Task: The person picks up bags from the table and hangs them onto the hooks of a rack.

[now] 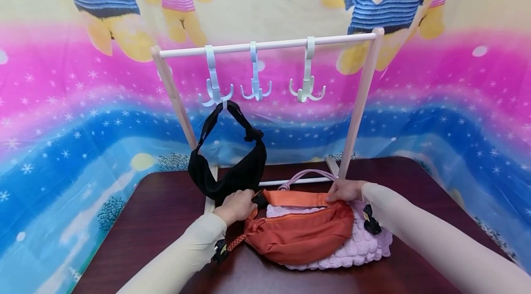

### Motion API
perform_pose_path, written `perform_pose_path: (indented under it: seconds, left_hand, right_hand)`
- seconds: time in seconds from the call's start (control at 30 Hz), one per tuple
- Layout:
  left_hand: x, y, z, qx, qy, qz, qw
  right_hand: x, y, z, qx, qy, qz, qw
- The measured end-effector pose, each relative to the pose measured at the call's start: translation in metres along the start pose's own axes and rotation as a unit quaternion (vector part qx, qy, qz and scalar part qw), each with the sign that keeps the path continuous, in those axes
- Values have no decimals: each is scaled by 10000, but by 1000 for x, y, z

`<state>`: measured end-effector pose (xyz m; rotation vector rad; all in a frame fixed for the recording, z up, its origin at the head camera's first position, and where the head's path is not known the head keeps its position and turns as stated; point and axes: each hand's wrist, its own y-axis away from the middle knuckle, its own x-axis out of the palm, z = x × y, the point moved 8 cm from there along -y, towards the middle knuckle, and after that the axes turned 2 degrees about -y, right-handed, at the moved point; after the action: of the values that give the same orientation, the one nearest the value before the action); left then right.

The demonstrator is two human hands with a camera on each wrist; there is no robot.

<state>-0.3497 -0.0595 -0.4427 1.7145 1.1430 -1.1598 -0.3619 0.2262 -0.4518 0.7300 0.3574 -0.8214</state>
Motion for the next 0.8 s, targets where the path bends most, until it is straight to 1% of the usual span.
perform_pose_path:
  seconds: [0.13, 0.3, 0.4, 0.57, 0.8]
  left_hand:
    - [0, -1, 1, 2, -46, 45, 10000]
    - [1, -1, 1, 16, 22, 204, 9998]
    - [1, 0, 1, 15, 58, 278, 9996]
    - [1, 1, 1, 1, 29, 298, 9996]
    - [3, 0, 0, -11, -44, 377, 9993]
  right_hand:
    - [0, 0, 0, -45, 57, -20, 10000]
    - [0, 0, 1, -94, 94, 19, 9999]
    - [0, -1, -1, -4, -38, 56, 10000]
    - [1, -2, -2, 54, -302, 110, 9995]
    - [1, -2, -2, 39, -340, 135, 9993]
